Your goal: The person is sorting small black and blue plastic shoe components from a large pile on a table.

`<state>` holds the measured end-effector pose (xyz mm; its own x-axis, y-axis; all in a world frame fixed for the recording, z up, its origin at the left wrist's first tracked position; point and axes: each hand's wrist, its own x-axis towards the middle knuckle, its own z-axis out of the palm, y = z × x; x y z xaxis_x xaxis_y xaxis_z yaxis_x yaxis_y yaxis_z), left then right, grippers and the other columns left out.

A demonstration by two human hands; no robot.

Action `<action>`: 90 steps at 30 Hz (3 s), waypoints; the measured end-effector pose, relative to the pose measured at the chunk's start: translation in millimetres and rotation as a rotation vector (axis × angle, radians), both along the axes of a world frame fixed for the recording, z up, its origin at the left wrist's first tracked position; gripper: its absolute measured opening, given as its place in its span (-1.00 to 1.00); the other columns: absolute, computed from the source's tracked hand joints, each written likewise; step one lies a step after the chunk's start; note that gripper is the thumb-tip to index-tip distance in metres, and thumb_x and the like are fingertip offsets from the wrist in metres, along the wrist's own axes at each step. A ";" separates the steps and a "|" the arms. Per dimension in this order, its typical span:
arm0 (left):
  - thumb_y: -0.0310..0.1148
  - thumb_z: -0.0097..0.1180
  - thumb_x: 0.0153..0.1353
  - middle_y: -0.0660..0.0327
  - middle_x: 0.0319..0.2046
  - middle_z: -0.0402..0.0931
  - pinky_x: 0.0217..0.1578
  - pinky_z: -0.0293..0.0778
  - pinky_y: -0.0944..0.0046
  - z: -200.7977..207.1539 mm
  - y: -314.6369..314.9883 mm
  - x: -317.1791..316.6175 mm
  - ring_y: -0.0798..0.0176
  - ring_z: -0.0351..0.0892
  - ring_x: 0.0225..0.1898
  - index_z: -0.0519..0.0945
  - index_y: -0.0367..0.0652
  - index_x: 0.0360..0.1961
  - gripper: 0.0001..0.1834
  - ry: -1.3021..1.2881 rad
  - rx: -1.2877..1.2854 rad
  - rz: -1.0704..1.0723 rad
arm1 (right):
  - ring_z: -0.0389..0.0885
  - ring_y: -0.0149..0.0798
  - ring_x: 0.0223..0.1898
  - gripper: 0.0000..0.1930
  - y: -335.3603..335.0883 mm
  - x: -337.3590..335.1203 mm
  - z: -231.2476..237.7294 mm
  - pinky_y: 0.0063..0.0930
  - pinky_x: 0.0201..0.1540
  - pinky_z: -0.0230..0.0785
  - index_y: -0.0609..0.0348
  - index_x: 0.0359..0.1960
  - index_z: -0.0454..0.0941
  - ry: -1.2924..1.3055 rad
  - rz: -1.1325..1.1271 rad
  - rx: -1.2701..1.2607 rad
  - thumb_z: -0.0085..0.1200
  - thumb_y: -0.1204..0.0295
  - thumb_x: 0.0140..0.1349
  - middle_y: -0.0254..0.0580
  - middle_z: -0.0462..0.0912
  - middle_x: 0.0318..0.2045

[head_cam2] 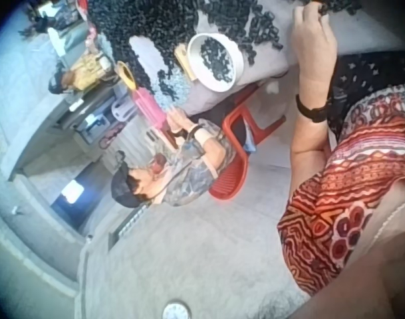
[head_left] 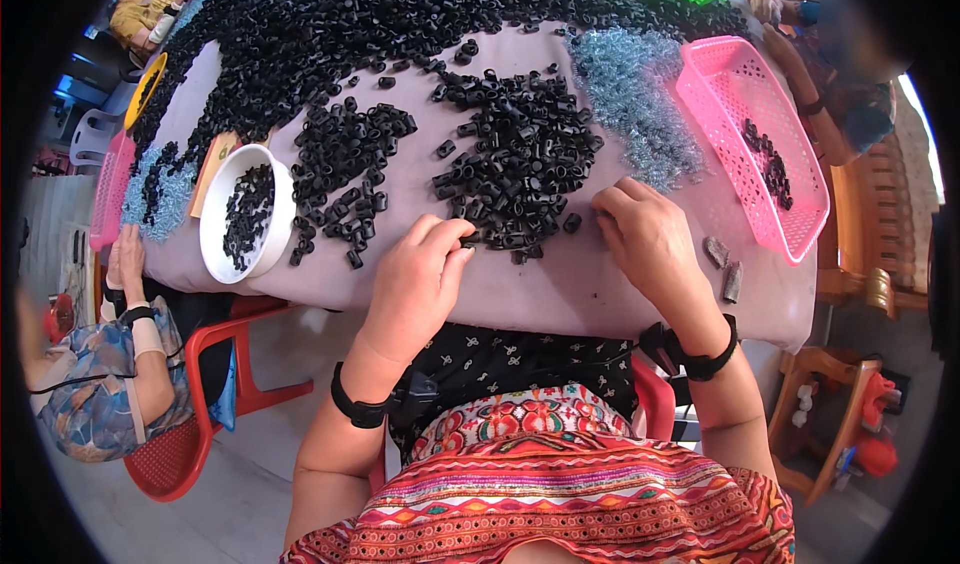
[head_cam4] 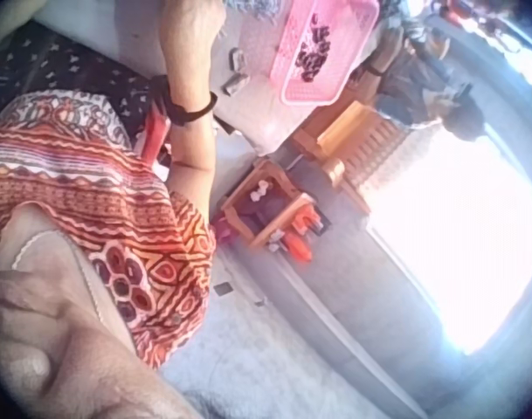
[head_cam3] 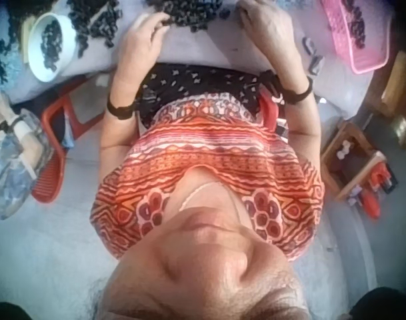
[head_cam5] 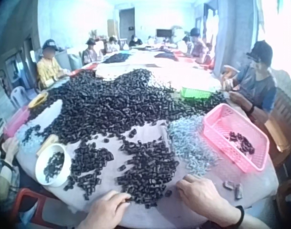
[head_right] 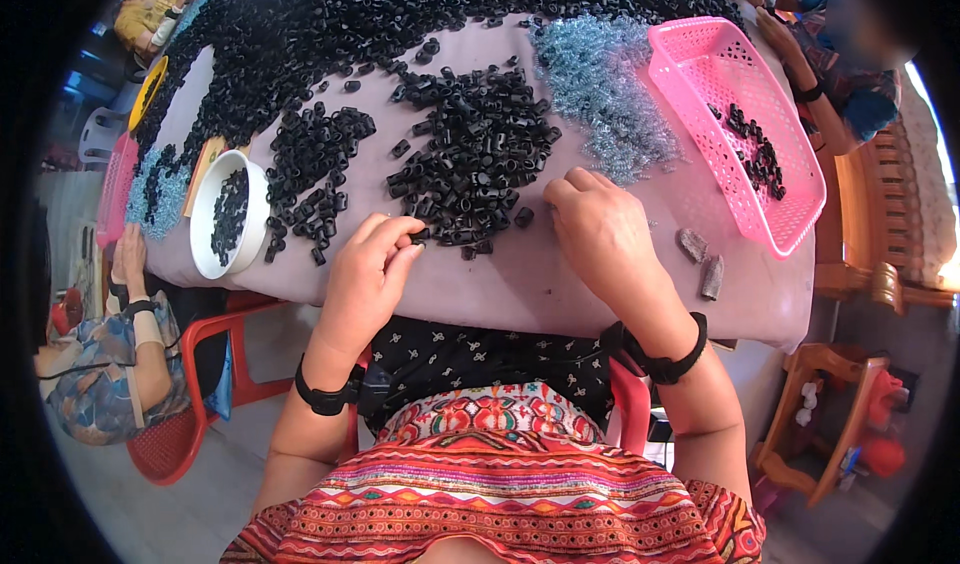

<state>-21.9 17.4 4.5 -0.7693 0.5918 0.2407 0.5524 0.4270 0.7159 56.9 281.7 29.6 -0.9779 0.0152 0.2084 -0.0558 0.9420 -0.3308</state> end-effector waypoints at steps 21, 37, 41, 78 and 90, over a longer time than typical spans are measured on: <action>-0.56 0.25 0.16 0.20 -0.40 0.44 -0.45 0.40 0.35 6.5 3.7 3.0 0.34 0.38 -0.53 0.58 -0.26 -0.15 -0.78 -0.055 -0.061 0.048 | 0.67 -0.25 -0.36 -0.85 16.8 16.5 18.6 -0.41 -0.33 0.47 0.27 -0.17 0.60 0.074 -0.197 -0.538 0.15 0.61 0.21 -0.09 0.68 -0.33; -0.65 0.21 0.13 0.18 -0.27 0.51 -0.42 0.41 0.35 -1.6 -3.0 2.2 0.34 0.42 -0.51 0.60 -0.25 -0.09 -0.71 -0.026 0.012 0.055 | 0.62 -0.04 -0.39 -0.89 9.3 -6.5 5.2 -0.24 -0.29 0.44 0.24 -0.25 0.58 -0.023 -0.056 -0.099 0.14 0.54 0.19 -0.08 0.59 -0.32; -0.57 0.19 0.18 0.12 -0.21 0.55 -0.32 0.52 0.18 2.8 -1.1 4.7 0.07 0.61 -0.35 0.58 -0.20 -0.09 -0.74 -0.064 -0.016 0.072 | 0.62 0.02 -0.37 -0.91 8.3 -9.1 2.5 -0.18 -0.27 0.45 0.23 -0.28 0.55 -0.022 -0.040 0.011 0.12 0.52 0.18 -0.07 0.59 -0.30; -0.56 0.13 0.35 0.30 -0.31 0.57 -0.28 0.48 0.47 20.3 -0.8 32.6 0.51 0.54 -0.34 0.51 -0.29 -0.04 -0.82 -0.608 0.244 -0.060 | 0.62 -0.29 -0.40 -0.89 -69.2 23.3 17.5 -0.48 -0.35 0.46 0.29 -0.28 0.60 -0.052 0.058 -0.884 0.20 0.64 0.15 -0.17 0.61 -0.40; -0.61 0.12 0.34 0.27 -0.26 0.61 -0.29 0.53 0.47 3.4 -9.4 46.6 0.49 0.57 -0.34 0.57 -0.35 -0.02 -0.80 -0.808 0.360 -0.081 | 0.65 -0.06 -0.35 -0.87 -81.5 25.0 11.1 -0.33 -0.30 0.49 0.28 -0.25 0.63 -0.091 0.160 -0.773 0.18 0.66 0.15 -0.07 0.61 -0.39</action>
<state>24.7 8.0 8.0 -0.7438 0.6447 -0.1761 -0.1612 0.0827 0.9835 81.9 200.2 40.8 -0.9931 -0.0191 0.1155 -0.1126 0.4265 -0.8974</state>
